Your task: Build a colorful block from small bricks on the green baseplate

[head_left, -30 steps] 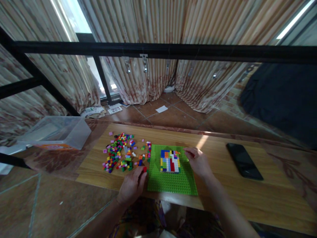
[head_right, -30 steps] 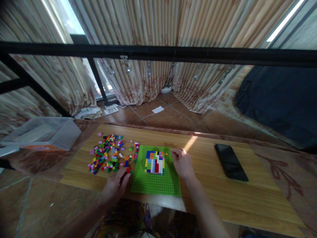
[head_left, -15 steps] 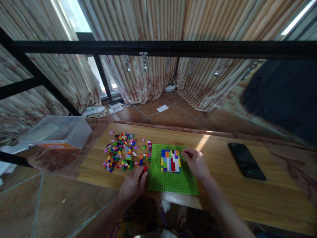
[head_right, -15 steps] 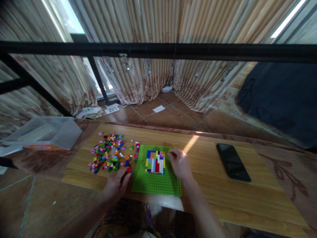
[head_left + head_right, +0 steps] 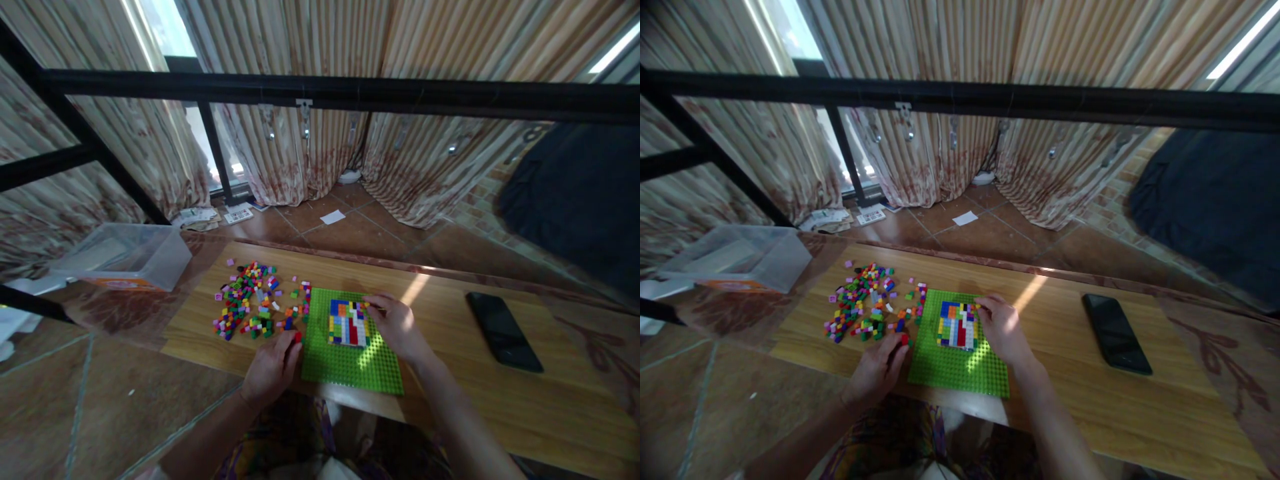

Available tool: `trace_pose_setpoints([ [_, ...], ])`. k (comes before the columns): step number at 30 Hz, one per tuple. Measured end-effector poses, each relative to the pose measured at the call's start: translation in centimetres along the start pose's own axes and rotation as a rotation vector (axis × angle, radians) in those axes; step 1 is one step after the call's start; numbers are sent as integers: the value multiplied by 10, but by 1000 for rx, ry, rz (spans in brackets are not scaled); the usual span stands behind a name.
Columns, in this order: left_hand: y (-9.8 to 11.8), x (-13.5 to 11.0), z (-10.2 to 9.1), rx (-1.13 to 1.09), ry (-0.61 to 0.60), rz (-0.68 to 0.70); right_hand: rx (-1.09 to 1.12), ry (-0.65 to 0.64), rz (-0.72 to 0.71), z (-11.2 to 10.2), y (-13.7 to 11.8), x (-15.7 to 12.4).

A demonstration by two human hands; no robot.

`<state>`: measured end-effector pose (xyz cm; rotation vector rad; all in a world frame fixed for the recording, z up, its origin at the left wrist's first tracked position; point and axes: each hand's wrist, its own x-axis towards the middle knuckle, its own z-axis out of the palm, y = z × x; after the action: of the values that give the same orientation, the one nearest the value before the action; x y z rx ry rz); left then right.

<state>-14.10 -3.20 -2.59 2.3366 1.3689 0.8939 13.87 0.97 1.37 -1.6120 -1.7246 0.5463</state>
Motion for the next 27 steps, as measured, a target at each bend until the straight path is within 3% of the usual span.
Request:
trace_pose_setpoints([
  [27,3,-1,0,21,-38,-16,-107,-48,42,-9,-18,6],
])
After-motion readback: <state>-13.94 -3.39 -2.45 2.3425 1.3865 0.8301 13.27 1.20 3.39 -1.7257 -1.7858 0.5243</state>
